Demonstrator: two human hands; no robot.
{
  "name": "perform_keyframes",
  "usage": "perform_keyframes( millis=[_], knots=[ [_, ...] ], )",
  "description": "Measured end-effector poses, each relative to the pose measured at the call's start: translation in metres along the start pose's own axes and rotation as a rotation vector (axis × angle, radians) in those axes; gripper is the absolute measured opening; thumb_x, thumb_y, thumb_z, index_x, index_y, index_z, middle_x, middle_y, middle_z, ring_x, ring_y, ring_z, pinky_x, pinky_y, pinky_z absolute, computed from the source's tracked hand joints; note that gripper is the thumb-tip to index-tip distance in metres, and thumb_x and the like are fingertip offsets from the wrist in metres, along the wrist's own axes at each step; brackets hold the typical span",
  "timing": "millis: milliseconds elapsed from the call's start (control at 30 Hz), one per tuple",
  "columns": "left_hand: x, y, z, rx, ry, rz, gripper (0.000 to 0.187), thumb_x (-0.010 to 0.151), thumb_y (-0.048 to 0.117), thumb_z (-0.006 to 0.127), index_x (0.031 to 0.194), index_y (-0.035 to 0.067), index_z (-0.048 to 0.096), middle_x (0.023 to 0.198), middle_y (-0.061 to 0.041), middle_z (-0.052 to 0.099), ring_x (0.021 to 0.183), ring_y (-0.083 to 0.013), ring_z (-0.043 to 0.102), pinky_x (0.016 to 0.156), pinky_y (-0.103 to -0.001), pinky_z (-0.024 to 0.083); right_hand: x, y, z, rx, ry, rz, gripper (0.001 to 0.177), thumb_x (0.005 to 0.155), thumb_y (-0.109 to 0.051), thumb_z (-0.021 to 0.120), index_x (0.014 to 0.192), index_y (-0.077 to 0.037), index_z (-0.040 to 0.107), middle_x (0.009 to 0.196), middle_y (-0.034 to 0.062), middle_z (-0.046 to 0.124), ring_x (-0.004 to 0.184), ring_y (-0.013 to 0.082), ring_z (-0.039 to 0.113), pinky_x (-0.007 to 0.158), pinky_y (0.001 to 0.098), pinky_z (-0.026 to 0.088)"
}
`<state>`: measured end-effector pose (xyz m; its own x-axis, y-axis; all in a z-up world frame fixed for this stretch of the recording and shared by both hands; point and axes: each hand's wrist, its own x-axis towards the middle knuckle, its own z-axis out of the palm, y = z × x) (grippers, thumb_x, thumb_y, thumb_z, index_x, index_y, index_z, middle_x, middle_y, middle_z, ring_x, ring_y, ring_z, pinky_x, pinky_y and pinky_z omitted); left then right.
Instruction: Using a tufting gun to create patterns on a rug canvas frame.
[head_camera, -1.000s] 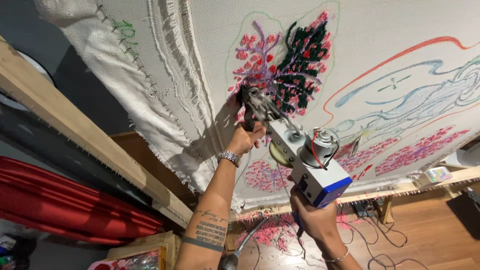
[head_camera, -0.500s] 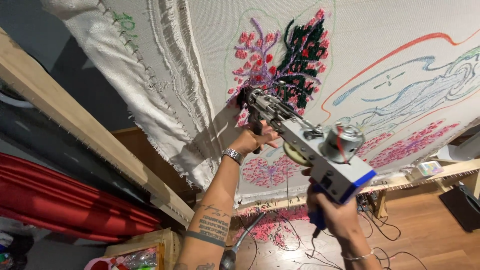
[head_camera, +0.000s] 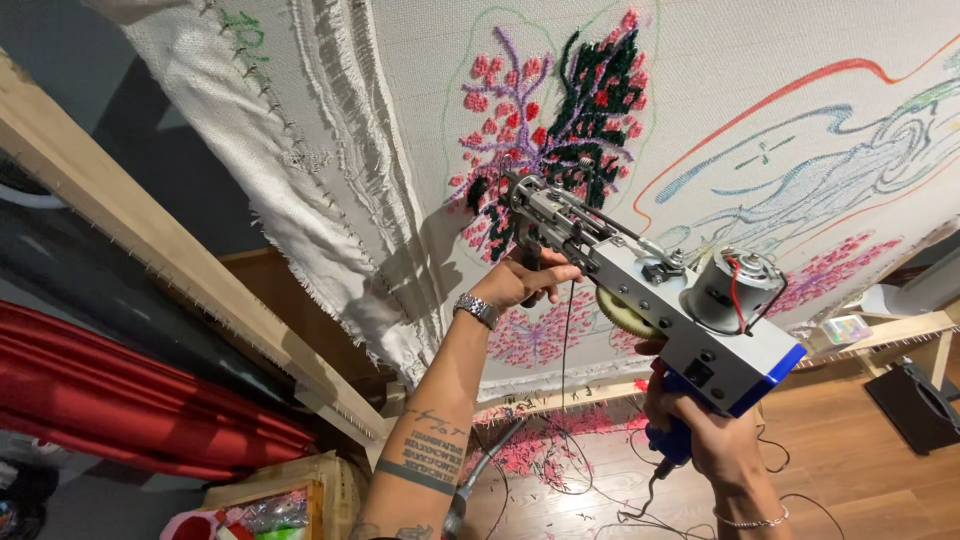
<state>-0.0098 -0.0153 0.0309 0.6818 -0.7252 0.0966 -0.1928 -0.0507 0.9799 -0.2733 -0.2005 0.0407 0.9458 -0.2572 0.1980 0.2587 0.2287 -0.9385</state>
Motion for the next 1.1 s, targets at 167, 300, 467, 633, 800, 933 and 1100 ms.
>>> perform_keyframes(
  millis=[167,300,467,633,800,933,1100],
  knots=[
    [-0.004,0.009,0.002,0.020,0.037,-0.008,0.021,0.090,0.029,0.077,0.099,0.010,0.081,0.079,0.000,0.076,0.063,-0.0072,0.068,0.046,-0.027,0.043,0.001,0.001,-0.001,-0.004,0.004,-0.006,0.040,0.077,0.006,0.056,0.116,0.014,0.061,0.071,0.0129,0.059,0.055,0.0194,0.052,0.050,0.0307,0.044],
    [0.004,-0.015,0.000,0.009,0.010,0.051,0.023,0.090,0.028,0.077,0.102,0.008,0.079,0.080,-0.002,0.076,0.064,-0.0083,0.071,0.049,-0.026,0.048,0.004,-0.009,0.008,-0.019,0.038,0.010,0.039,0.075,0.008,0.056,0.114,0.013,0.061,0.072,0.0120,0.058,0.054,0.0194,0.050,0.046,0.0312,0.042],
    [-0.004,-0.004,-0.001,0.055,0.024,0.015,0.023,0.091,0.026,0.077,0.099,0.004,0.080,0.075,-0.002,0.074,0.059,-0.0088,0.064,0.047,-0.027,0.044,0.007,0.003,0.004,-0.006,0.030,0.094,0.039,0.077,0.006,0.056,0.115,0.010,0.062,0.072,0.0106,0.057,0.054,0.0183,0.050,0.047,0.0311,0.042],
    [-0.002,-0.009,-0.005,0.095,0.046,-0.055,0.022,0.092,0.025,0.076,0.097,0.004,0.080,0.070,-0.002,0.072,0.056,-0.0073,0.059,0.047,-0.027,0.041,0.012,0.005,0.005,-0.019,-0.004,0.104,0.035,0.082,0.004,0.055,0.116,0.010,0.062,0.071,0.0107,0.057,0.056,0.0173,0.050,0.049,0.0306,0.043],
    [0.005,-0.020,-0.010,0.194,0.049,-0.024,0.024,0.090,0.027,0.076,0.097,0.004,0.079,0.074,-0.003,0.075,0.057,-0.0095,0.062,0.049,-0.029,0.045,0.017,0.006,0.007,0.008,-0.037,0.088,0.036,0.082,0.006,0.056,0.117,0.010,0.061,0.070,0.0111,0.057,0.056,0.0180,0.051,0.049,0.0310,0.044],
    [0.008,-0.026,-0.013,0.183,0.067,-0.043,0.024,0.090,0.026,0.077,0.094,0.003,0.080,0.074,-0.005,0.074,0.059,-0.0123,0.063,0.052,-0.032,0.046,0.022,0.011,0.006,-0.007,0.023,0.112,0.033,0.081,0.006,0.056,0.114,0.010,0.059,0.071,0.0118,0.059,0.055,0.0194,0.052,0.048,0.0324,0.045],
    [0.010,-0.027,-0.019,0.246,0.059,0.071,0.026,0.090,0.026,0.079,0.083,0.001,0.080,0.076,-0.005,0.074,0.068,-0.0149,0.066,0.061,-0.034,0.052,0.026,0.012,0.008,0.032,-0.025,0.095,0.034,0.084,0.007,0.056,0.117,0.011,0.062,0.071,0.0109,0.057,0.057,0.0173,0.051,0.050,0.0302,0.043]
  ],
)
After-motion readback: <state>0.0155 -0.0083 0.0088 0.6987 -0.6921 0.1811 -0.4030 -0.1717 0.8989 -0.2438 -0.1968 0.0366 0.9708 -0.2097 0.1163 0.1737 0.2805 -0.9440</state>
